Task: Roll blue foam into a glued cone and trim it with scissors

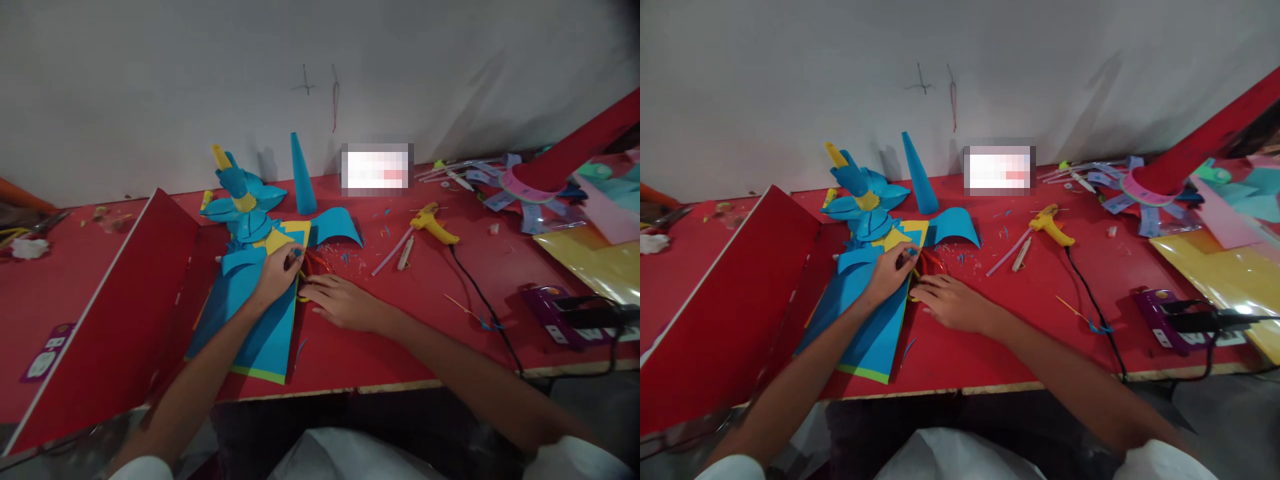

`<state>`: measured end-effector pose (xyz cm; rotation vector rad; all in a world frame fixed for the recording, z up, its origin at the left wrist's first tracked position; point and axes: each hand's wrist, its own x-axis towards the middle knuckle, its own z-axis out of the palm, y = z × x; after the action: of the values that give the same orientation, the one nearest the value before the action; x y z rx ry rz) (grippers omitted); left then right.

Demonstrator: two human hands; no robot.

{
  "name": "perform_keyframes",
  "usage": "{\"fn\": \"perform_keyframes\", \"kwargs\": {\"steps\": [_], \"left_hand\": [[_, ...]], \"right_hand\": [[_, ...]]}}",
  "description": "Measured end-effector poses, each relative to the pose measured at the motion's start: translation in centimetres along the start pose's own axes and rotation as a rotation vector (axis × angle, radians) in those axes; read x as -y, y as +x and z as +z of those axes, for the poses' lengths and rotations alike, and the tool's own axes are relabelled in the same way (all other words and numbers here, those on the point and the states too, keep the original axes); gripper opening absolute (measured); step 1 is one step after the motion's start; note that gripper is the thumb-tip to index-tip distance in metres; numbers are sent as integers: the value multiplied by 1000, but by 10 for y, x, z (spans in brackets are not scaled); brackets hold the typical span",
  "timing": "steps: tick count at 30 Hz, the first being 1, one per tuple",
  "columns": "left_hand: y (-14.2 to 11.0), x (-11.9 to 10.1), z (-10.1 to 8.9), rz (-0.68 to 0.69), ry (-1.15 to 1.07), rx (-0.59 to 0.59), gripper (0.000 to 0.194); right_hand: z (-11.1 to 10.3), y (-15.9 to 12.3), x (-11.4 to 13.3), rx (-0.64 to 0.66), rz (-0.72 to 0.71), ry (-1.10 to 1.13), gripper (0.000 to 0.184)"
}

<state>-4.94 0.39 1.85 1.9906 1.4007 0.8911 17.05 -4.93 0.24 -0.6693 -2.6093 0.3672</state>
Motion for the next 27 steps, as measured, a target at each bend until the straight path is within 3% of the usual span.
{"fn": "perform_keyframes", "kwargs": {"steps": [27], "left_hand": [[-1,3,2,22,-30,-19,20]], "right_hand": [[-1,-1,-1,0,-18,-6,43]]}}
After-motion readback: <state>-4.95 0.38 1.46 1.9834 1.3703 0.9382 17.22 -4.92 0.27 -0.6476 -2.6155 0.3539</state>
